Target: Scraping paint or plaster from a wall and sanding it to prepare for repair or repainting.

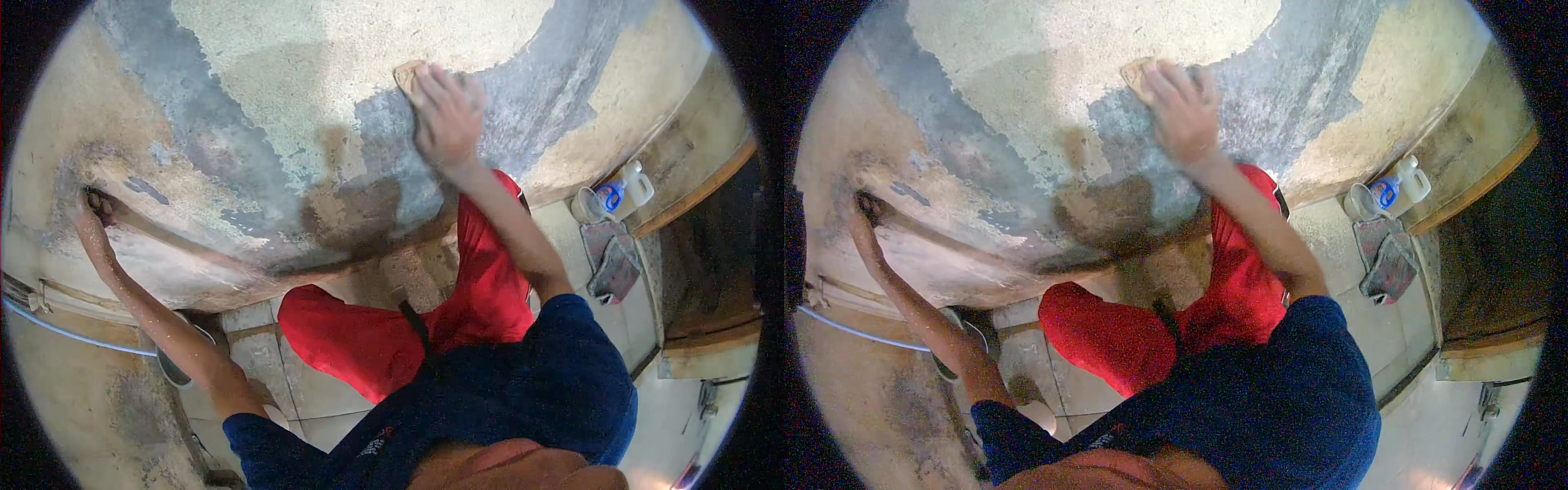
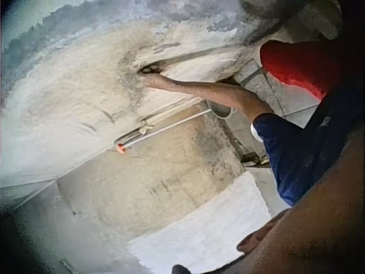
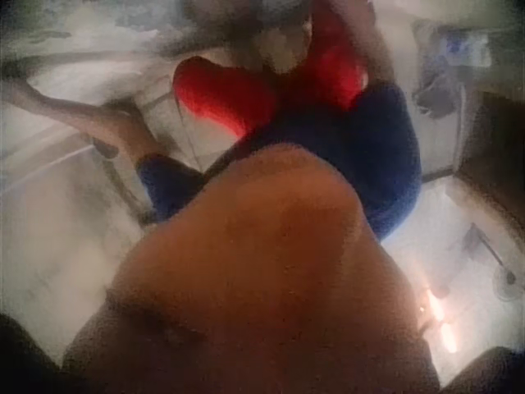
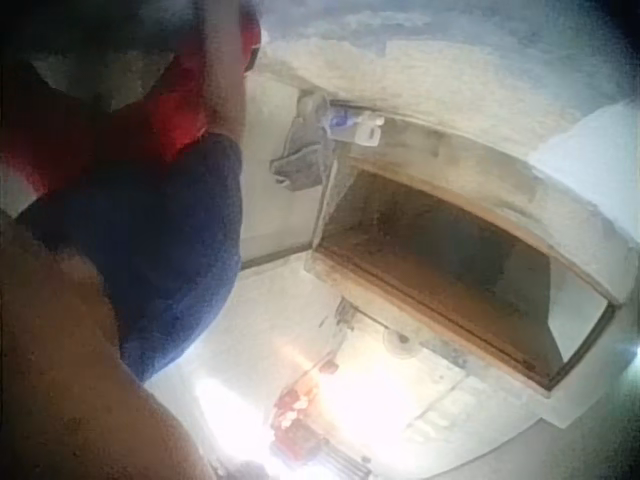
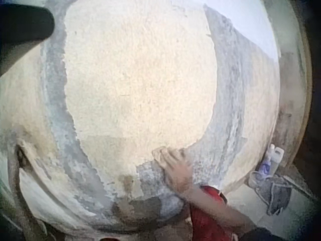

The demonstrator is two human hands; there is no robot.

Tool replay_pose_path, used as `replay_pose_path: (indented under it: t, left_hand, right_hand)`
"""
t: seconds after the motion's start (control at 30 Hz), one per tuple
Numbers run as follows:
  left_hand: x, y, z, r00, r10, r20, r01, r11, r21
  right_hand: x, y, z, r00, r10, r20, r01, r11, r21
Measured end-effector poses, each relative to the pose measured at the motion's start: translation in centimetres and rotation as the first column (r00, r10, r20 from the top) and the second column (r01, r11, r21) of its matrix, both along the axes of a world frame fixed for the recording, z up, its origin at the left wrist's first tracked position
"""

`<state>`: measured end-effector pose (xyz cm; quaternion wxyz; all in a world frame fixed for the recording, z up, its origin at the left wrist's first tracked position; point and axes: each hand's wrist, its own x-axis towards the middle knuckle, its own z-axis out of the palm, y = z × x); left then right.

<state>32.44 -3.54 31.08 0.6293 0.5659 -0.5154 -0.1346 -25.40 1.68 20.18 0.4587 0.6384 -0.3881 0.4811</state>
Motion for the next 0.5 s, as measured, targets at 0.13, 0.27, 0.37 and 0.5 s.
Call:
replay_pose_path:
  t: [0.13, 0.27, 0.37, 0.5]
  left_hand:
    - [-2.0, 0.7, 0.2, 0.998, 0.063, 0.027, -0.062, 0.998, -0.009]
    - [-2.0, 0.6, 0.7, 0.995, 0.002, 0.096, 0.002, 0.999, -0.041]
    - [-2.6, 0.5, 0.8, 0.997, 0.032, 0.067, -0.028, 0.998, -0.06]
    - [-2.3, 1.0, 0.7, 0.993, 0.066, -0.103, -0.071, 0.996, -0.047]
  right_hand:
    - [-6.5, -0.1, 3.4, 0.949, -0.303, 0.093, 0.313, 0.94, -0.136]
    - [-1.9, -0.9, 2.3, 0.949, -0.001, 0.314, 0.046, 0.99, -0.135]
    - [1.0, -0.8, -1.0, 0.987, 0.157, 0.039, -0.157, 0.988, -0.014]
    - [-4.2, -0.3, 1.8, 0.995, -0.048, 0.089, 0.057, 0.994, -0.097]
